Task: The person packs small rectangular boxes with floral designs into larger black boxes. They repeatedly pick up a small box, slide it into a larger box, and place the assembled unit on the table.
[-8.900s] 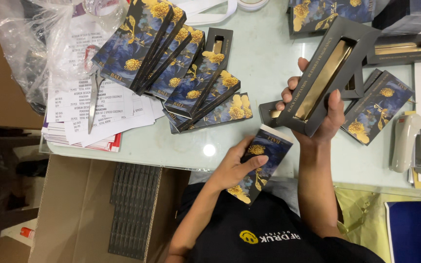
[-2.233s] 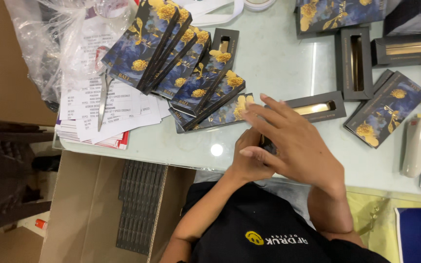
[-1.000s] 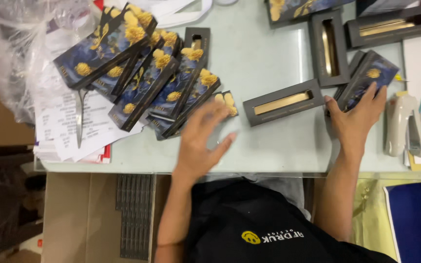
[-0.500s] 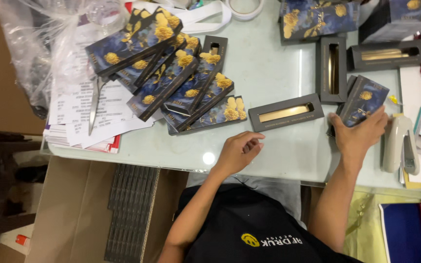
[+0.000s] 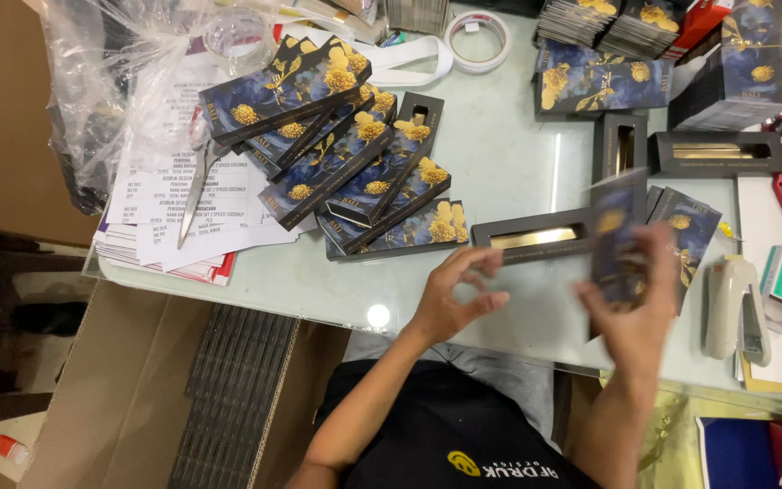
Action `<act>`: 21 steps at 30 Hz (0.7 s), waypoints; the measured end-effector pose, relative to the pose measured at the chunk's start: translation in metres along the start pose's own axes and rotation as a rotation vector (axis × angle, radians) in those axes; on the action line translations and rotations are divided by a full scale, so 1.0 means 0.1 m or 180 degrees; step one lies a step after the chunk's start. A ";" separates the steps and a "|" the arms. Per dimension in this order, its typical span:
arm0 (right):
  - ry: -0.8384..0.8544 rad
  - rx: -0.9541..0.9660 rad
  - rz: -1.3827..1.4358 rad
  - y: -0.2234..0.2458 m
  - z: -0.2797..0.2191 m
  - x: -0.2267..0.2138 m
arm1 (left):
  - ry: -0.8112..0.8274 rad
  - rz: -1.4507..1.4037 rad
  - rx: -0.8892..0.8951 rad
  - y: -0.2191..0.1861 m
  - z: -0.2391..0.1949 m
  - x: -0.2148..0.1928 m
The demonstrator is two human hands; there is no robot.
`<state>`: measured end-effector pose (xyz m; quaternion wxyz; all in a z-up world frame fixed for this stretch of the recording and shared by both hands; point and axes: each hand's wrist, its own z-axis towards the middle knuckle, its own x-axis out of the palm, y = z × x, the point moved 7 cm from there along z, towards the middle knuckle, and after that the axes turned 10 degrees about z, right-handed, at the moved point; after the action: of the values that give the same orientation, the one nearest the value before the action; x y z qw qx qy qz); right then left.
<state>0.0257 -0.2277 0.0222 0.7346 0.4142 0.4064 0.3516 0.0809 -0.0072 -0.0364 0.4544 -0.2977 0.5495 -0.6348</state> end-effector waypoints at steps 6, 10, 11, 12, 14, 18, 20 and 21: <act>0.0825 -0.0264 0.0683 0.39 -0.43 0.97 | 0.0041 -0.1824 -0.0022 0.07 0.10 0.10; 0.0895 -0.0332 0.0596 0.37 -0.47 1.03 | -0.0181 -0.2145 0.0051 0.17 0.07 0.04; 0.0898 -0.0347 0.0639 0.39 -0.47 1.04 | -0.0253 -0.2129 0.0106 0.19 0.06 0.03; 0.0905 -0.0375 0.0667 0.41 -0.45 1.03 | -0.0326 -0.2125 0.0176 0.21 0.06 0.03; 0.0939 -0.0372 0.0659 0.39 -0.45 1.04 | -0.0451 -0.2134 0.0186 0.22 0.04 0.04; 0.0983 -0.0186 0.0781 0.45 -0.42 1.10 | -0.1103 -0.1686 -0.0169 0.42 -0.05 -0.03; 0.1023 0.0208 0.0428 0.17 -0.57 1.13 | -0.1426 -0.1522 -0.0647 0.31 -0.07 -0.13; 0.1054 0.0601 0.0070 -0.02 -0.65 1.14 | -0.1735 -0.1349 -0.1125 0.29 -0.12 -0.19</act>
<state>0.0168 -0.1101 -0.0357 0.6116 0.4222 0.5484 0.3832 0.0860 0.0160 -0.0652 0.3842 -0.6361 0.4358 -0.5078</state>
